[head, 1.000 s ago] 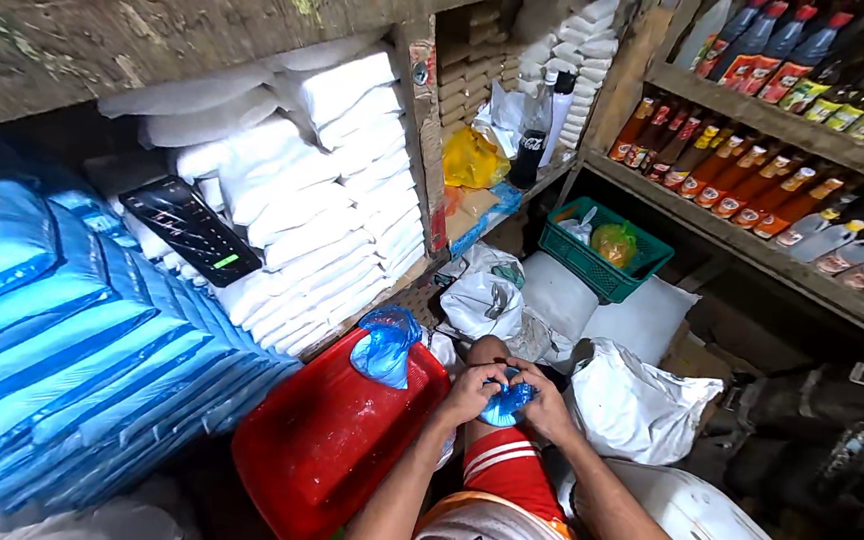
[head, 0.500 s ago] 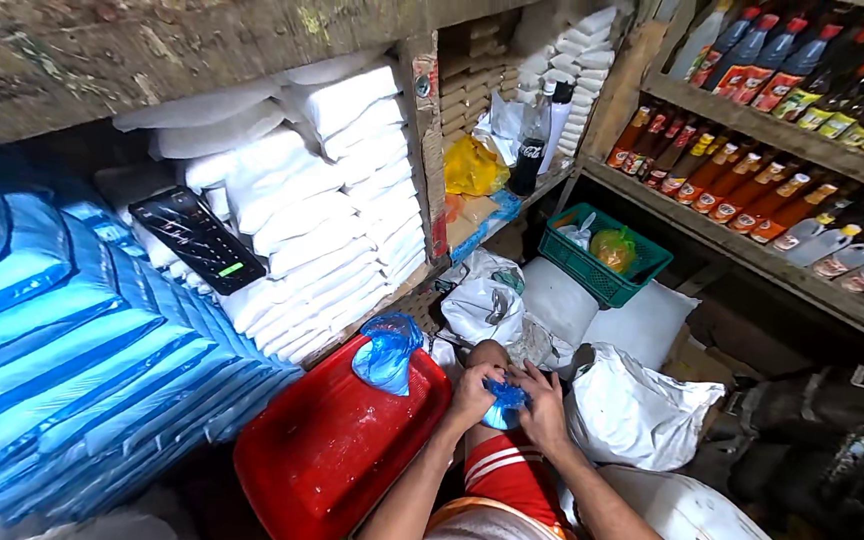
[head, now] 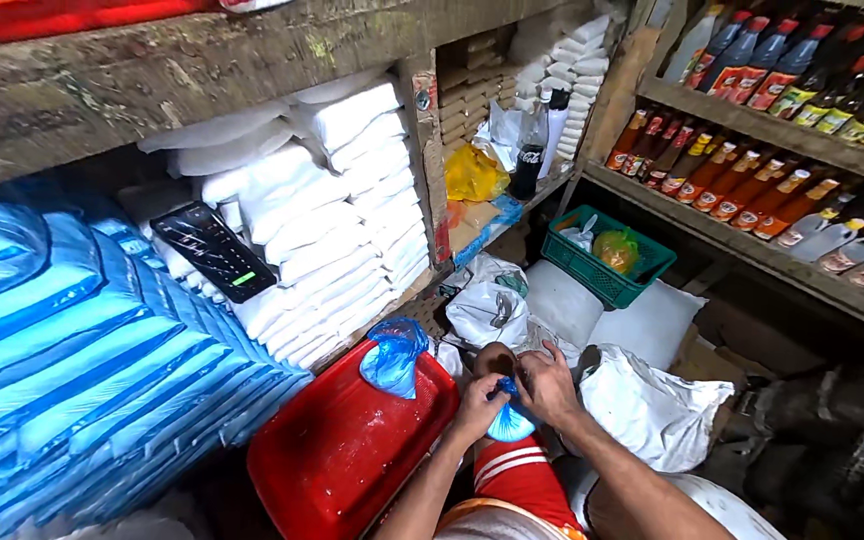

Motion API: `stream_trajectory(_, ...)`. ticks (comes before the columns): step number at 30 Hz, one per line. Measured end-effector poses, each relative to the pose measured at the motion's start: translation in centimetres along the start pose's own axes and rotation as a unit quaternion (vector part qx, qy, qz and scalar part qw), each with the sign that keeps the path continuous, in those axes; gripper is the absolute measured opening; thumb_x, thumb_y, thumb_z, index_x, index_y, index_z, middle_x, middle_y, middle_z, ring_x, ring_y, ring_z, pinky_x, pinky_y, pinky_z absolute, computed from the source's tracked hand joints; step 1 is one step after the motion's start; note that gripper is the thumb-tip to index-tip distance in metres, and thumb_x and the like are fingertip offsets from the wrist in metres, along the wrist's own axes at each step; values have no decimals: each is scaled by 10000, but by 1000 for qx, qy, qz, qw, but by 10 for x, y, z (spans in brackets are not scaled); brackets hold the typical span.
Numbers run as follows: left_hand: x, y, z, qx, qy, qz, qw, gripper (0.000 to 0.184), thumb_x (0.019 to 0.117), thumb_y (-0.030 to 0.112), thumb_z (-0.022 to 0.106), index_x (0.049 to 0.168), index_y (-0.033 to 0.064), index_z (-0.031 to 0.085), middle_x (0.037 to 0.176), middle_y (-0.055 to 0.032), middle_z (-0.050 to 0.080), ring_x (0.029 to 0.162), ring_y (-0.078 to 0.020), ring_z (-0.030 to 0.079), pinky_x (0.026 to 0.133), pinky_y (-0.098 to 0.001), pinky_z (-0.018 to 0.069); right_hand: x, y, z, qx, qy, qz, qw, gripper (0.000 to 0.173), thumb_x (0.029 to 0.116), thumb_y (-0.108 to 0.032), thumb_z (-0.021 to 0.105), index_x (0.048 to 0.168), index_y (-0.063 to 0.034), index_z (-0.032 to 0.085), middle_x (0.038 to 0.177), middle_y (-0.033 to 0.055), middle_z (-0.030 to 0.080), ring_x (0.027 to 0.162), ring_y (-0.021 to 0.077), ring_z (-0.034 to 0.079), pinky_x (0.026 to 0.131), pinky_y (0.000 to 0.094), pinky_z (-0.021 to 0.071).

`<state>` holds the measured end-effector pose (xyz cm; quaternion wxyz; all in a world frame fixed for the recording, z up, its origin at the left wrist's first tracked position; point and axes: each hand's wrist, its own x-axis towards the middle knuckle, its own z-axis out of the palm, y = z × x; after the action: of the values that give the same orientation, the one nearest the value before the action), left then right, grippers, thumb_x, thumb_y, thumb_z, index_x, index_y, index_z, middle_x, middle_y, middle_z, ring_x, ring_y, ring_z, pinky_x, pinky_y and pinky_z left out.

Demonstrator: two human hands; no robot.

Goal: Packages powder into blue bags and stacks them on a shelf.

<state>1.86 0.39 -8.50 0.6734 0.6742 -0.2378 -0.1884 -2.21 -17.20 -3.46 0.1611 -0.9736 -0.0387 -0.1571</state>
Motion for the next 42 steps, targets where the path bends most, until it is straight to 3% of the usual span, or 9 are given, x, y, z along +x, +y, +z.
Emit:
stream_trajectory(6,-4,62,-13,-74,78,-47,993,134,914,19,605,966,-25,721,758,-86,703,672,-163,660,674,-330,574,10,2,-24,416,-30,45,908,236,964,-226,675,1097,-37,720,1098,62,737,1054,153,695,974,370,571)
stream_trajectory(8,-2,82,-28,-118,118,-31,985,134,899,6,589,951,-30,708,773,-87,692,668,-156,637,656,-319,561,4,-4,-39,601,-100,26,792,657,910,-316,754,1415,29,515,1392,171,605,1258,281,609,1054,462,532)
stream_trajectory(11,7,107,-50,-161,179,-4,971,134,888,24,563,919,-20,685,814,-101,684,715,-169,637,697,-337,563,-13,-39,-48,705,-145,38,693,1146,715,-407,898,1615,-134,243,1529,135,481,1316,312,556,1061,509,523)
stream_trajectory(18,1,144,-50,-170,259,23,950,133,904,20,553,908,-43,671,793,-138,678,709,-202,644,704,-336,568,-3,-92,-36,558,68,18,827,1124,645,-302,983,1529,-2,358,1455,103,565,1327,189,559,1122,370,504)
stream_trajectory(24,-22,153,-62,-187,260,130,938,223,1023,93,512,1137,-62,624,982,-182,725,935,-263,715,881,-409,597,9,-111,-37,724,54,85,683,768,748,13,866,1379,46,430,1147,201,687,1002,299,714,888,463,622)
stream_trajectory(27,-41,142,-76,-74,140,219,963,860,917,452,713,1530,-23,340,1522,-207,467,1394,-346,472,1160,-498,424,22,-114,-49,792,25,131,596,565,859,-27,782,1322,61,472,1111,217,694,983,293,712,889,475,604)
stream_trajectory(29,-53,137,-74,-18,119,208,971,1226,754,571,849,1589,-30,182,1618,-208,326,1461,-338,396,1189,-480,421,30,-118,-57,809,23,135,572,468,875,-21,761,1266,63,519,1057,205,714,951,274,723,873,464,608)
stream_trajectory(33,-67,137,-59,-36,222,163,961,1110,705,418,926,1502,-81,337,1389,-178,589,1229,-241,632,1031,-374,574,39,-129,-64,787,42,94,609,370,834,68,764,1162,85,593,1002,178,738,932,233,731,896,431,603)
stream_trajectory(42,-81,148,-82,2,281,159,946,934,665,291,943,1377,-96,479,1248,-111,677,1126,-136,678,986,-299,584,46,-126,-91,767,-16,49,640,562,806,26,814,1304,78,560,1107,188,716,1009,239,709,927,425,592)
